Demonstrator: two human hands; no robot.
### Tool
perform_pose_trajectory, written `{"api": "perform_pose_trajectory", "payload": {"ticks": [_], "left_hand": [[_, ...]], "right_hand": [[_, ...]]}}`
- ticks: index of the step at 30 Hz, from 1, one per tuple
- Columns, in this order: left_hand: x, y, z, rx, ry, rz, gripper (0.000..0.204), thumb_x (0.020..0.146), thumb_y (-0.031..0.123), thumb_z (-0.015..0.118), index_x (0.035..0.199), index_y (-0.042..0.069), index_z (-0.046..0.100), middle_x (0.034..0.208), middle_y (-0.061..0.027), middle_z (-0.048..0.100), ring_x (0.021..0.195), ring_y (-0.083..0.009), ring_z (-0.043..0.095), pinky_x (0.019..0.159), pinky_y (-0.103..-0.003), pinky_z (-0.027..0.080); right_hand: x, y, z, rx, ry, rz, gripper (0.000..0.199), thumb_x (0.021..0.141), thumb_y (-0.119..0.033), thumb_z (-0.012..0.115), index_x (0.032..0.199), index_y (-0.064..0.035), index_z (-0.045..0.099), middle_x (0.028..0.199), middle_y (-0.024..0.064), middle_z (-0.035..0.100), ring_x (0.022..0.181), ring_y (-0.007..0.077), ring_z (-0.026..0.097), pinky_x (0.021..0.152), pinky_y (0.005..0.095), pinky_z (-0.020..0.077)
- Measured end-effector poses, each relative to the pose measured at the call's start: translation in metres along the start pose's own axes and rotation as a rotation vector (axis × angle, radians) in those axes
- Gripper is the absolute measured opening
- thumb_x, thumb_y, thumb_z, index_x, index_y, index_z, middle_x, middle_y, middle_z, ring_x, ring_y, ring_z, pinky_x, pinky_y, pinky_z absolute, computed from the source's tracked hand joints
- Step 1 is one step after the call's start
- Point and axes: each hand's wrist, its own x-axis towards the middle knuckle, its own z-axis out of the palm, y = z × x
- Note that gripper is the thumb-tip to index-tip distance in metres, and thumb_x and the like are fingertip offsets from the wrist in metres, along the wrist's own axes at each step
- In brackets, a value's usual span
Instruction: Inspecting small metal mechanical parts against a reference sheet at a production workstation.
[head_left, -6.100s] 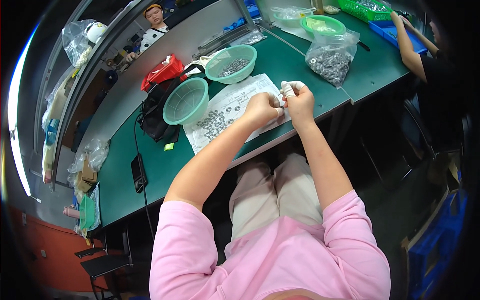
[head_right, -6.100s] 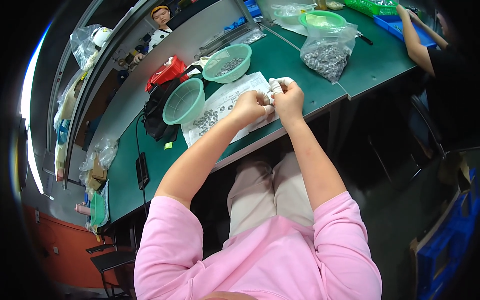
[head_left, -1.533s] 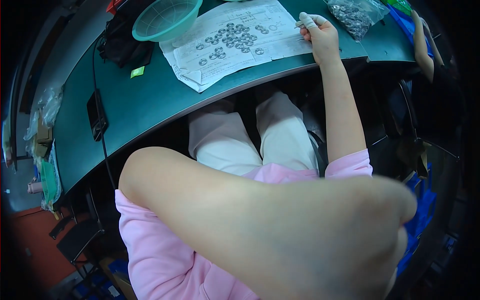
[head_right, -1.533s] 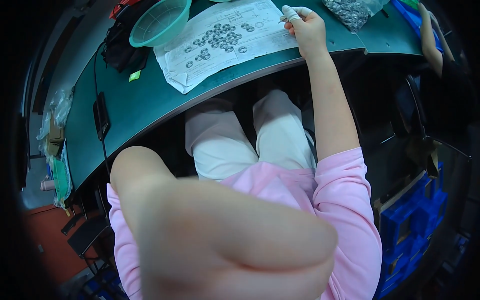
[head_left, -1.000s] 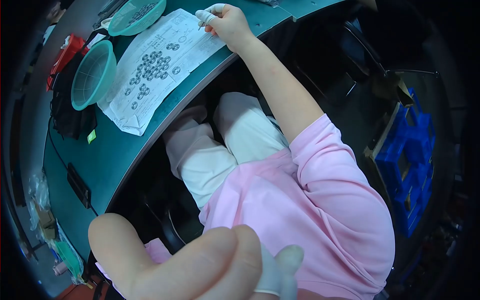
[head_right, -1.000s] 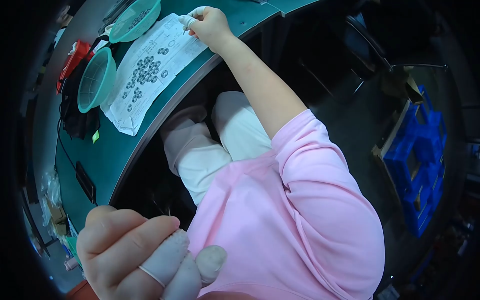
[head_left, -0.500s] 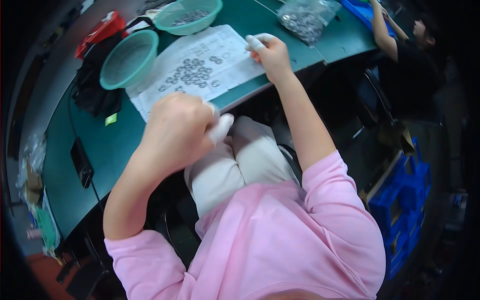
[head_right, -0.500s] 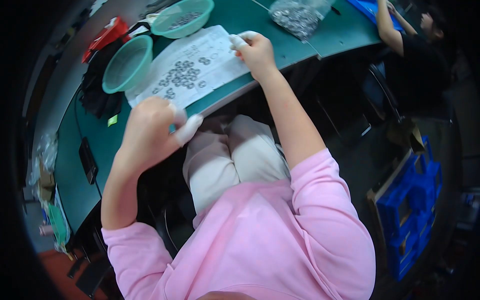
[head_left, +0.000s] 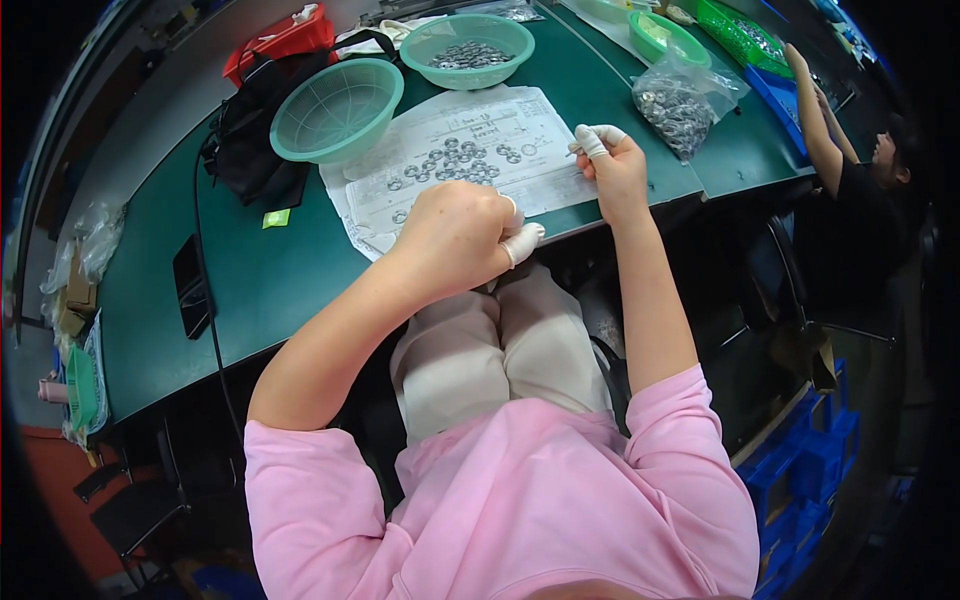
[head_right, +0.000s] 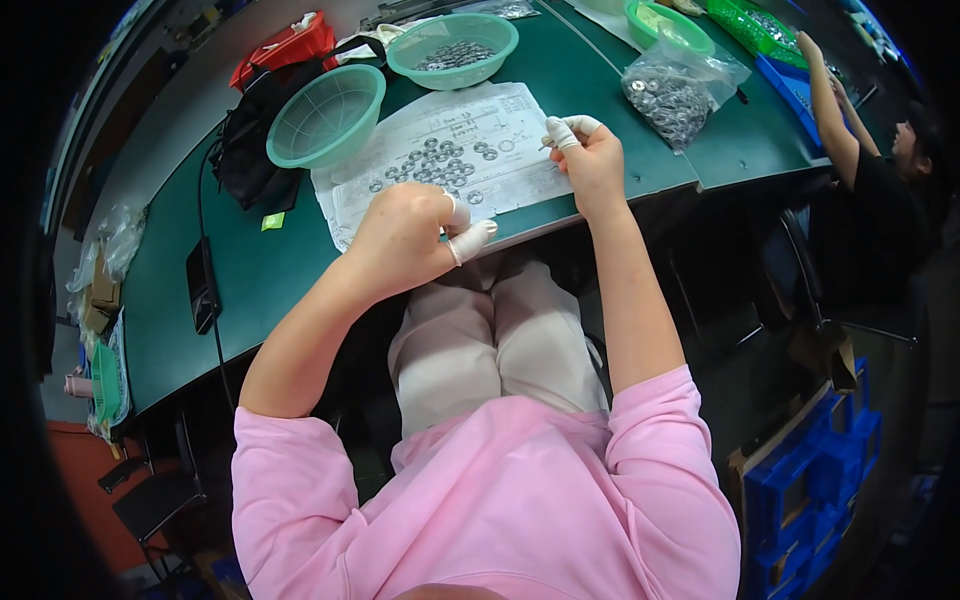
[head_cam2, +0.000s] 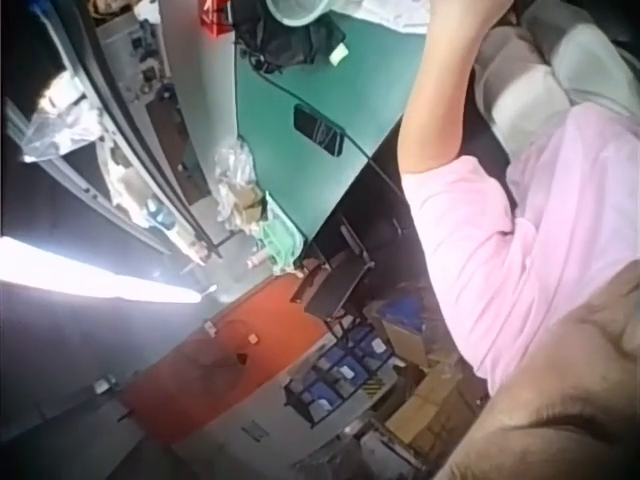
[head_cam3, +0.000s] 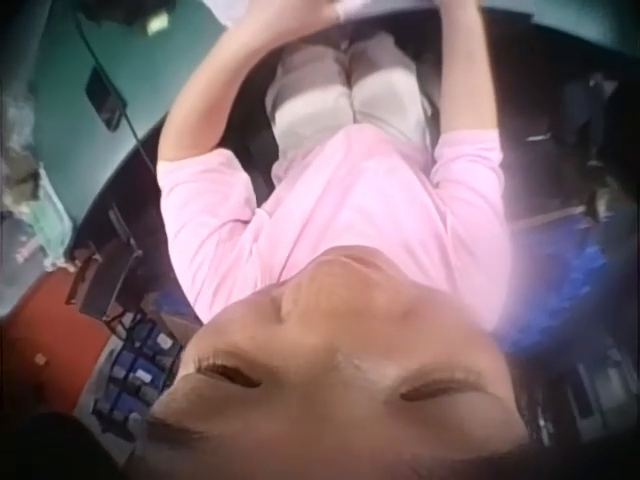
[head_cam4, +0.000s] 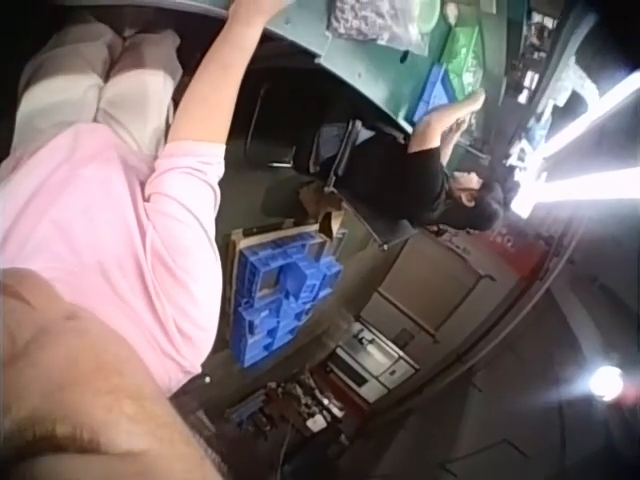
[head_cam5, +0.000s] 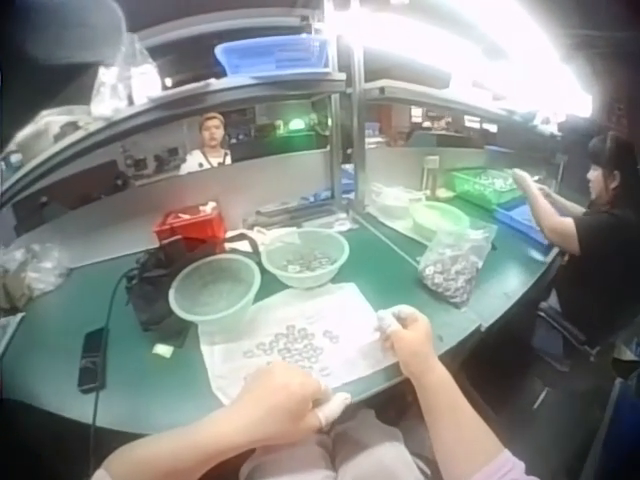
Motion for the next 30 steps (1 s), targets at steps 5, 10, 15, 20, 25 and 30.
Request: {"api": "perform_pose_trajectory", "payload": {"ticks": [5,10,15,20,25,30], "left_hand": [[0.007,-0.022,0.004,0.032,-0.107,-0.036,0.025,0.077,0.026,0.065,0.063,0.005,0.067,0.056,-0.0140,0.058,0.056,-0.0318,0.059,0.056,-0.042,0.048],[0.029,-0.065,0.014,0.024,-0.036,-0.039,0.016,0.079,0.020,0.063,0.083,0.005,0.070,0.076,-0.0166,0.063,0.075,-0.0327,0.061,0.069,-0.042,0.048],[0.057,-0.097,0.039,-0.023,-0.039,-0.014,0.017,0.081,0.013,0.061,0.095,0.005,0.068,0.084,-0.0169,0.062,0.086,-0.0328,0.058,0.077,-0.041,0.046],[0.058,-0.113,0.057,0.022,-0.055,0.061,0.018,0.079,0.014,0.061,0.092,0.006,0.070,0.088,-0.0143,0.063,0.086,-0.0299,0.058,0.077,-0.041,0.047],[0.046,-0.112,0.047,-0.060,-0.059,0.016,0.016,0.077,0.014,0.062,0.088,0.005,0.070,0.088,-0.0132,0.064,0.087,-0.0291,0.057,0.077,-0.040,0.047],[0.049,-0.115,0.059,-0.142,0.057,0.005,0.014,0.076,0.016,0.064,0.083,0.007,0.071,0.087,-0.0114,0.064,0.087,-0.0283,0.057,0.078,-0.038,0.047]], "right_hand": [[-0.003,0.000,0.001,-0.018,-0.014,0.008,0.014,0.089,-0.016,0.063,0.083,-0.0036,0.061,0.074,0.0021,0.062,0.059,0.0030,0.048,0.052,0.0161,0.0367],[-0.007,-0.005,-0.002,-0.053,-0.022,0.025,0.013,0.089,-0.015,0.063,0.084,-0.0041,0.061,0.075,0.0022,0.063,0.060,0.0038,0.049,0.053,0.0167,0.0375],[-0.007,-0.005,0.001,-0.069,-0.028,0.036,0.011,0.090,-0.014,0.062,0.084,-0.0043,0.061,0.076,0.0027,0.063,0.061,0.0049,0.050,0.054,0.0172,0.0380],[-0.012,-0.006,0.002,-0.105,0.002,0.036,0.011,0.089,-0.014,0.063,0.084,-0.0037,0.061,0.077,0.0034,0.064,0.062,0.0055,0.052,0.054,0.0176,0.0386],[-0.014,-0.010,0.008,-0.189,0.000,0.013,0.011,0.089,-0.013,0.063,0.084,-0.0029,0.061,0.078,0.0036,0.064,0.062,0.0062,0.053,0.055,0.0183,0.0399],[-0.004,-0.022,0.021,-0.283,-0.099,0.041,0.010,0.088,-0.012,0.064,0.085,-0.0022,0.062,0.078,0.0035,0.064,0.065,0.0069,0.055,0.056,0.0192,0.0422]]}}
